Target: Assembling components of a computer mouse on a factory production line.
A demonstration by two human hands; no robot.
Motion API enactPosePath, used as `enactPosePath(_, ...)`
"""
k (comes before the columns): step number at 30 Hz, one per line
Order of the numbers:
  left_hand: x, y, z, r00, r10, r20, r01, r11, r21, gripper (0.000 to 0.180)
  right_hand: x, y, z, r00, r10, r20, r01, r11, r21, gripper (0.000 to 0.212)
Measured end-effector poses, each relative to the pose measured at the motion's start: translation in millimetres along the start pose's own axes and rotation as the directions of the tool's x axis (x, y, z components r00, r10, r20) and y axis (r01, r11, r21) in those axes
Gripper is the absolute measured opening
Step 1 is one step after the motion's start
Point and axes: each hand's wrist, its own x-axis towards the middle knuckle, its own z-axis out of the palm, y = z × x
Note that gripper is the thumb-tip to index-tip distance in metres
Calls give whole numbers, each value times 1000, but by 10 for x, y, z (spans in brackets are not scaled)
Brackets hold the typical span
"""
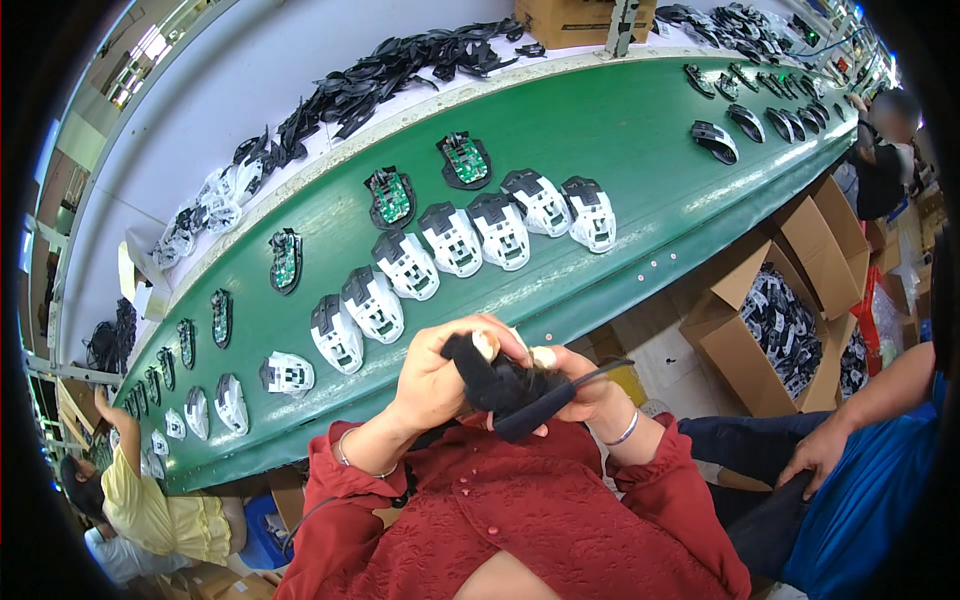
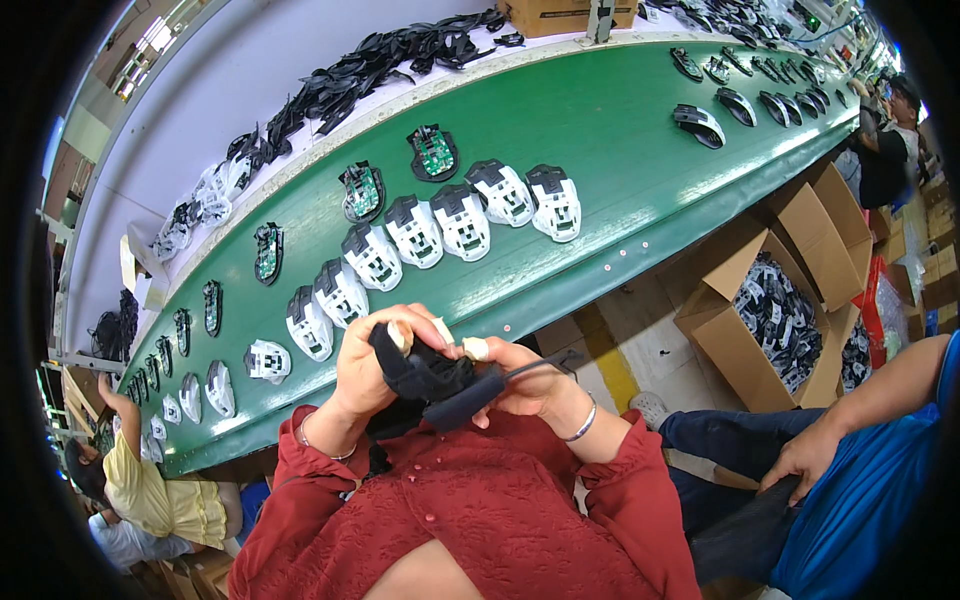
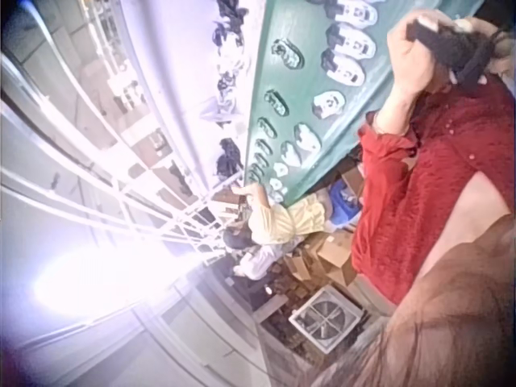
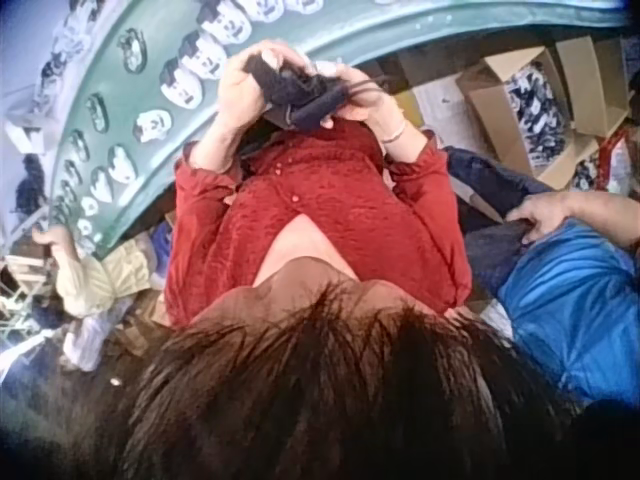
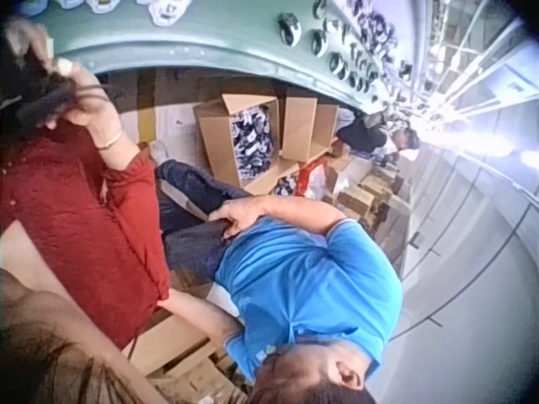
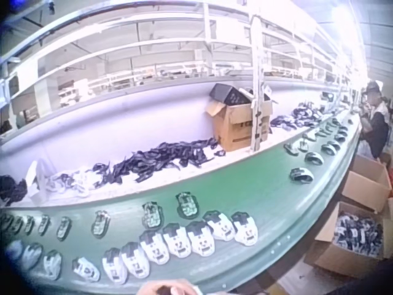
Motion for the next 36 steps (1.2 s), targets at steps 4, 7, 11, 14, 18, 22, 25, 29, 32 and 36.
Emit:
enactPosePath(4, 165, 85, -21, 990, 4, -138, 14, 992, 129, 30, -32, 96, -25, 991, -12, -133, 0, 996, -89, 33)
enactPosePath(7, 238, 183, -65, 971, 84, -226, -9, 949, 314, 28, -203, 89, 165, 972, 40, -230, -188, 718, -670, 21)
enactPosePath(11, 292, 125, -84, 963, 227, -142, -152, 901, 407, 17, -424, -9, 569, 790, -609, 73, 224, 175, -959, 9)
enactPosePath(14, 345, 184, 27, 987, 158, -18, -124, 833, 539, 7, -448, -270, 700, 520, -841, 148, 161, -74, -984, 18)
enactPosePath(18, 347, 40, 114, 951, 308, 0, -230, 711, 665, 3, -203, -347, 744, 595, -766, 244, -14, -314, -949, 30)
enactPosePath(22, 267, 64, 98, 990, 60, 127, -116, 857, 502, 17, -247, -169, 558, 659, -727, 193, 281, 1, -960, 21)
enactPosePath(25, 102, -118, -5, 974, 66, 217, -145, 917, 371, 21, -284, -39, 528, 710, -700, 82, 463, 375, -803, 14)
enactPosePath(29, -86, -272, 88, 985, -78, 155, 108, 974, -198, 25, -254, 41, 462, 760, -635, -138, 539, 735, -412, 14)
enactPosePath(32, -104, -210, 84, 971, -43, 236, 109, 956, -273, 26, -256, 11, 454, 759, -650, -32, 563, 681, -468, 16)
enactPosePath(36, -103, -154, 10, 986, 28, 164, -8, 992, -122, 27, -200, -28, 578, 783, -619, -57, 470, 649, -599, 10)
